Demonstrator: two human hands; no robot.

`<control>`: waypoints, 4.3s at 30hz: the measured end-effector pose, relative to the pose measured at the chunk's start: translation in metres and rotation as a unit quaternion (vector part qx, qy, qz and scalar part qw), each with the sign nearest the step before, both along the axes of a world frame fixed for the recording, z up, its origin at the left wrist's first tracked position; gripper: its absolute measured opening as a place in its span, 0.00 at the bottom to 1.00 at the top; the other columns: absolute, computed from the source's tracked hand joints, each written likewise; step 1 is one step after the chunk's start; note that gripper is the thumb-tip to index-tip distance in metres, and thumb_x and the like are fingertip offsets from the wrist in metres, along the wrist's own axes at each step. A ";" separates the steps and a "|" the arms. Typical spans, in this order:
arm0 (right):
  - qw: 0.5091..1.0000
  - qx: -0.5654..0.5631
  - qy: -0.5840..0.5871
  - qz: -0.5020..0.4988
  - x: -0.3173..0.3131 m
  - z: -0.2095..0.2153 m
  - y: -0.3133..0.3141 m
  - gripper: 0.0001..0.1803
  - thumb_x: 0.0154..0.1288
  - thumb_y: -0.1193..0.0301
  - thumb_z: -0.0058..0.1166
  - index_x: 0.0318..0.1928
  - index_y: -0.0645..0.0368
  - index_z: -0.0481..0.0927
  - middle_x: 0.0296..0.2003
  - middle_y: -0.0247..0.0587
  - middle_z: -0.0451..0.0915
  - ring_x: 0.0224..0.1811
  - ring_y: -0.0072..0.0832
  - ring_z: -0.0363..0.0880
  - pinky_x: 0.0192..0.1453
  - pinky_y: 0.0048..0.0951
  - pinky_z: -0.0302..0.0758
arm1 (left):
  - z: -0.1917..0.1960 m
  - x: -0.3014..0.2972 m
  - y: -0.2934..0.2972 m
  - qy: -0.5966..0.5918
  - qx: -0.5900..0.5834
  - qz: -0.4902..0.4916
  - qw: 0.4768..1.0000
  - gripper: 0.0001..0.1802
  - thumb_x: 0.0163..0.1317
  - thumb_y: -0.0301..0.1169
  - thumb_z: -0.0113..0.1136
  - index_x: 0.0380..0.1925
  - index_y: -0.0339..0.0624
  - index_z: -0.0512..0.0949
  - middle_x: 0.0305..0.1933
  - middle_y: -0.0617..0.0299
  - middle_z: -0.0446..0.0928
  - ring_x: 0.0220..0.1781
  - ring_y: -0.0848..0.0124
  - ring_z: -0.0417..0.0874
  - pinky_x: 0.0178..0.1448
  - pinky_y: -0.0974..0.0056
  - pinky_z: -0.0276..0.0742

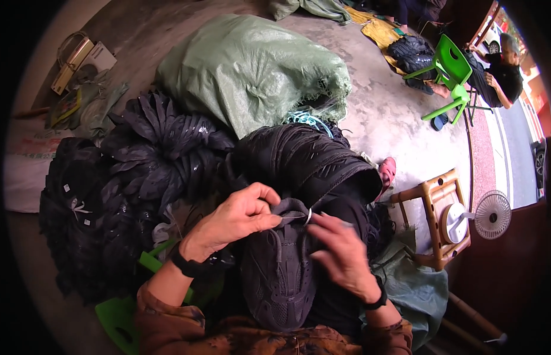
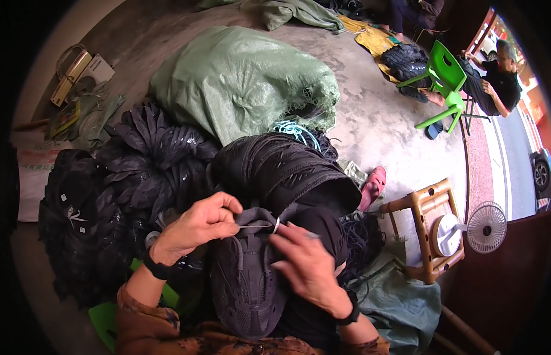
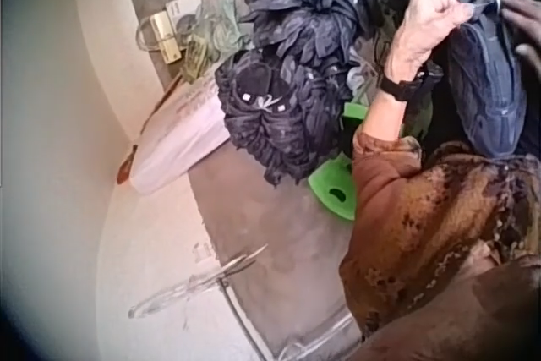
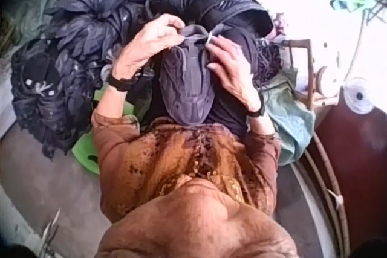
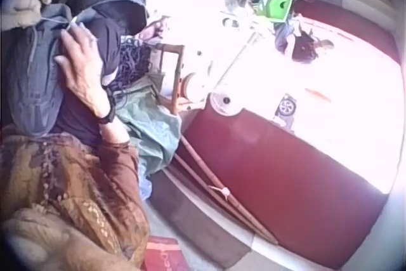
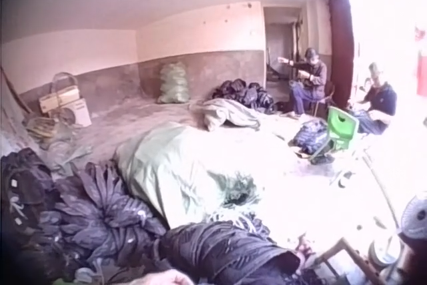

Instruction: Lacing a dark grey athletic shoe.

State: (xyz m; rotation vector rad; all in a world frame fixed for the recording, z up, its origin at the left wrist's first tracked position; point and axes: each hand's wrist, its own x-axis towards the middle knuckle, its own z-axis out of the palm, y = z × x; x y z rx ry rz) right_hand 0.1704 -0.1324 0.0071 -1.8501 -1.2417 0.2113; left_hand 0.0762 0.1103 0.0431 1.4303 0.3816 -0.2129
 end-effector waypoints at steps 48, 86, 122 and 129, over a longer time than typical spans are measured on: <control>0.995 0.033 0.050 0.083 -0.006 -0.002 0.009 0.19 0.56 0.77 0.63 0.50 0.62 0.78 0.49 0.49 0.80 0.60 0.47 0.76 0.61 0.42 0.73 | -0.012 0.054 0.054 0.126 0.245 -0.293 0.916 0.06 0.53 0.26 0.61 0.26 0.32 0.79 0.23 0.58 0.81 0.24 0.73 0.84 0.31 0.69 0.80; 0.803 -0.050 0.429 -0.410 -0.009 -0.306 -0.211 0.11 0.66 0.67 0.56 0.36 0.64 0.83 0.24 0.33 0.81 0.25 0.18 0.75 0.31 0.20 0.71 | -0.057 -0.069 -0.070 -0.195 0.187 0.082 0.959 0.37 0.58 0.28 0.56 0.68 0.37 0.56 0.77 0.43 0.48 0.79 0.50 0.46 0.79 0.53 0.41; 0.633 0.514 0.559 -0.147 0.087 -0.014 -0.322 0.19 0.77 0.71 0.40 0.63 0.62 0.69 0.39 0.41 0.85 0.12 0.08 0.53 0.18 0.14 0.53 | -0.086 -0.358 0.214 -0.287 -0.279 0.584 0.707 0.18 0.76 0.32 0.42 0.59 0.39 0.71 0.39 0.65 0.84 0.15 0.84 0.57 0.24 0.75 0.52; 0.618 0.470 0.530 -0.340 0.116 0.003 -0.407 0.14 0.75 0.69 0.48 0.52 0.63 0.79 0.40 0.40 0.86 0.12 0.10 0.55 0.18 0.14 0.53 | -0.108 -0.441 0.307 -0.206 -0.196 0.640 0.714 0.16 0.75 0.34 0.46 0.52 0.39 0.78 0.45 0.70 0.84 0.18 0.82 0.53 0.27 0.74 0.52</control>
